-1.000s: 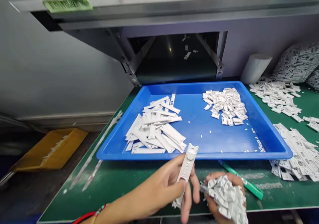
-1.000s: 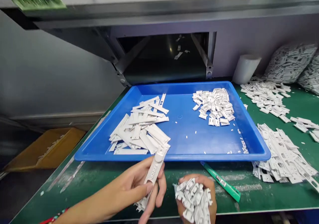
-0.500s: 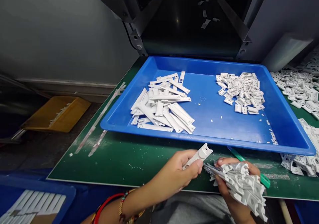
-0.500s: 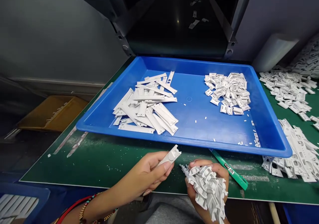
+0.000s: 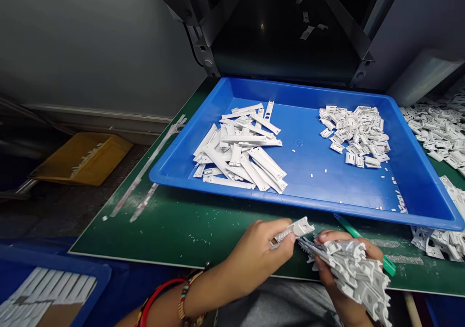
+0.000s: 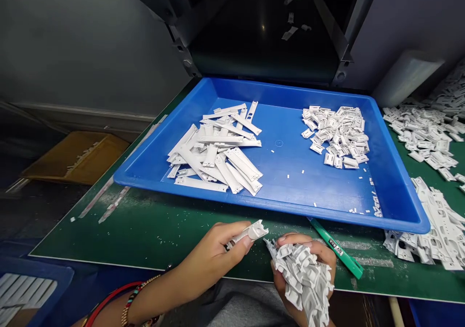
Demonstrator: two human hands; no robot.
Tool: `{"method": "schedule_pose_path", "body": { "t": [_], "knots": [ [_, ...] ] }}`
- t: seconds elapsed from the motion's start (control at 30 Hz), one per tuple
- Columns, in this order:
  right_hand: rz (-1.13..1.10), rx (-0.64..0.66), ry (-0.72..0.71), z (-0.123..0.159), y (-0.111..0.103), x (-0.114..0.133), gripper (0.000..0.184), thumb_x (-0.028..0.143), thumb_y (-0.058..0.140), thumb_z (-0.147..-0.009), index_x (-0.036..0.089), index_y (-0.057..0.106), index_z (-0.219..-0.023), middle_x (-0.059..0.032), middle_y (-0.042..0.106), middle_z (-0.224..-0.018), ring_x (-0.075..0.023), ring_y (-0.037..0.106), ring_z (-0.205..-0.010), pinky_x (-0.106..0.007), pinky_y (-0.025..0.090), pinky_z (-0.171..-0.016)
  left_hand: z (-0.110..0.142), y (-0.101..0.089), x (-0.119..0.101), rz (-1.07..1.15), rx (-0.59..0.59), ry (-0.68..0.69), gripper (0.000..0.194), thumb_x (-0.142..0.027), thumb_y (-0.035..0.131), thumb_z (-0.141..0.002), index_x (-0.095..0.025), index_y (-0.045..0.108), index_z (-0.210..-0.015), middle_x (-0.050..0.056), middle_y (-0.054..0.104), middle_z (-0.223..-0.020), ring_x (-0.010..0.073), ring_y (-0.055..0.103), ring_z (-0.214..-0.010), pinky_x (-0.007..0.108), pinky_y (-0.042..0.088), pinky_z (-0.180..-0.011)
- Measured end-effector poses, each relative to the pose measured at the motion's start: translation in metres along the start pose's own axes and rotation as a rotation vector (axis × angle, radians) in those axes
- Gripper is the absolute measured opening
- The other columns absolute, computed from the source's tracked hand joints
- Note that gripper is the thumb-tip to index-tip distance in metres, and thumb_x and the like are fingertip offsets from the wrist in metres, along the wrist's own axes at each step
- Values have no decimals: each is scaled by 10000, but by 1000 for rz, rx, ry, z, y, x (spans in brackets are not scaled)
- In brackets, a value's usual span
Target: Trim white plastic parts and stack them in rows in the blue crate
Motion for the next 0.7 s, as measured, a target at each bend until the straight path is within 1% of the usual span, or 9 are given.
{"method": "schedule_pose_path", "body": {
  "t": [0.1,0.17,0.23,0.3,0.33,0.4,0.53,0.6,0.7],
  "knots": [
    [25,-13,-29,-4,0,6,462,206,740,-791,321,431,-1115,13,709,-909,-225,705,-788,-392,574,-700,6,2,-2,-4,-23,51,304,-455,398,-919,-218,510,-766,-16,460,-683,150,412,-631,273,351,-603],
    [55,5,-24,-7,5,8,483,194,737,-785,309,422,-1132,23,714,-912,-205,710,-771,-352,571,-685,11,7,-6,18,-60,127,414,-558,388,-922,-224,604,-1040,48,563,-908,207,528,-802,318,452,-743],
    [88,36,26,-9,11,5,510,213,734,-793,300,406,-1172,21,718,-941,-194,713,-796,-333,570,-702,16,16,-5,26,-115,204,686,-725,350,-879,-227,536,-1312,113,527,-1158,278,552,-1017,392,470,-903],
    [104,16,96,-8,14,-3,533,278,734,-807,290,395,-1219,1,716,-989,-200,713,-858,-346,571,-758,18,28,2,12,-185,249,959,-881,299,-771,-235,397,-1473,150,437,-1313,331,520,-1154,450,447,-992],
    [108,-8,126,-7,14,-7,538,316,730,-812,280,399,-1234,-13,713,-1007,-208,710,-885,-358,570,-777,18,34,7,2,-229,266,1038,-922,261,-726,-249,339,-1512,157,404,-1356,344,507,-1186,467,441,-1009],
    [128,-50,152,-5,13,-12,539,387,732,-802,253,436,-1232,-40,710,-1012,-233,705,-919,-375,571,-780,16,45,17,-54,-316,305,1077,-943,200,-696,-283,271,-1544,161,371,-1423,359,483,-1230,499,426,-1033],
    [148,-39,153,-2,17,-14,623,493,781,-718,226,514,-1212,-68,709,-991,-274,696,-924,-371,579,-712,16,54,23,-322,-502,371,1132,-945,246,-687,-237,197,-1569,209,400,-1478,417,442,-1280,582,373,-1054],
    [98,-48,183,-1,18,-14,681,466,810,-686,239,496,-1246,-67,706,-1026,-271,691,-945,-369,581,-744,18,56,19,-437,-552,422,1186,-947,274,-679,-169,184,-1570,241,431,-1469,432,436,-1297,585,340,-1080],
    [16,-89,271,0,16,-19,676,343,792,-722,262,437,-1291,-49,702,-1076,-236,691,-966,-366,565,-841,24,59,5,-554,-613,556,1229,-928,297,-705,-74,111,-1569,277,438,-1468,421,425,-1338,553,252,-1149]
  ]
}}
Point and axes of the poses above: each hand's wrist, its own z-axis away from the middle knuckle, its own y-axis out of the palm, x = y × z, the point moved 8 cm from there along -z, towards the middle knuckle
